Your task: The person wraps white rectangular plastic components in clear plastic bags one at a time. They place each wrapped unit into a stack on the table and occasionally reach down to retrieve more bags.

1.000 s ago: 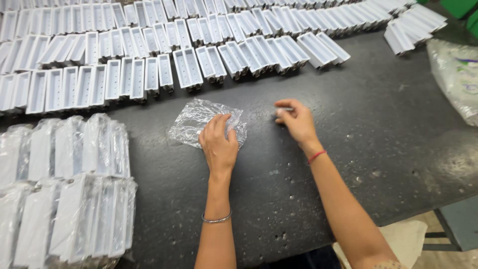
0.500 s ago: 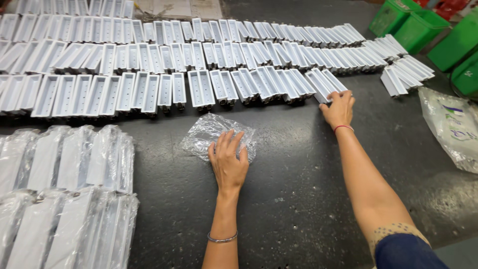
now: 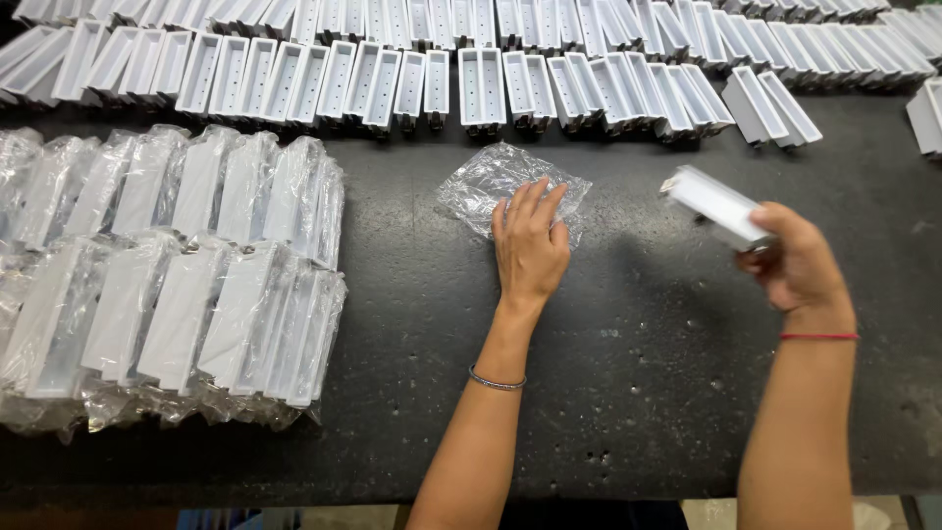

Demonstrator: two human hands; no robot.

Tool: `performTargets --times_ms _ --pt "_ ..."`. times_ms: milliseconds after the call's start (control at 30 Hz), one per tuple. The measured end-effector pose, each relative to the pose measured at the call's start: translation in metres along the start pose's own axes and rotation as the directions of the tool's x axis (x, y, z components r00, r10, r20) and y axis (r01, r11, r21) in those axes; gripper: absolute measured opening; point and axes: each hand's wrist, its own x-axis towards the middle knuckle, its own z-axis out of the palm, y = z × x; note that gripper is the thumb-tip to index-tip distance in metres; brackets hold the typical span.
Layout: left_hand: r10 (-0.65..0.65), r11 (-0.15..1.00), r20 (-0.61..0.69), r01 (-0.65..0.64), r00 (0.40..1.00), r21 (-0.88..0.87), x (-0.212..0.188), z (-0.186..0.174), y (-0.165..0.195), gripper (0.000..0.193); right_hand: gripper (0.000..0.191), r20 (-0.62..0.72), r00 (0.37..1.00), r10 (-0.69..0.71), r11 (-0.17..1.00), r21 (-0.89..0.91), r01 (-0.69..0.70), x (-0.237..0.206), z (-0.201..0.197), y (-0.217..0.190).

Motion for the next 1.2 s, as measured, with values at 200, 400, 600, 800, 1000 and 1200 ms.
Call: performTargets --times_ms 200,400,600,800,1000,1200 --pt "0.053 0.999 -0.049 -0.053 0.997 0.008 -0.002 0.002 0.02 0.04 0.027 0.303 0.948 0.099 0.973 -0.231 -0.028 -0.009 0.055 0.015" --pt "0.025 1.0 0.03 -0.025 0.999 -0.007 -0.007 -0.001 0.056 0.032 0.02 0.37 0.924 0.099 0.993 -0.094 -0.069 -0.008 0.093 0.038" --pt "0.063 0.988 0.056 -0.055 0.996 -0.146 -0.013 0.001 0.076 0.029 0.018 0.433 0.9 0.055 0.996 -0.089 -0.018 -0.006 0.086 0.05" --pt "0.098 0.969 0.119 -0.068 0.988 -0.237 -0.023 0.007 0.086 0.029 0.028 0.38 0.925 -0.022 0.998 -0.049 0.044 0.006 0.083 0.078" --pt "0.097 0.955 0.081 -0.07 0.992 -0.287 -0.027 0.008 0.089 0.027 0.029 0.303 0.949 -0.085 0.966 -0.21 0.153 0.006 0.09 0.088" --pt "0.061 0.944 0.091 -0.027 0.994 -0.33 -0.025 0.005 0.087 0.027 0.048 0.547 0.835 0.051 0.964 -0.245 0.102 -0.02 0.07 0.034"
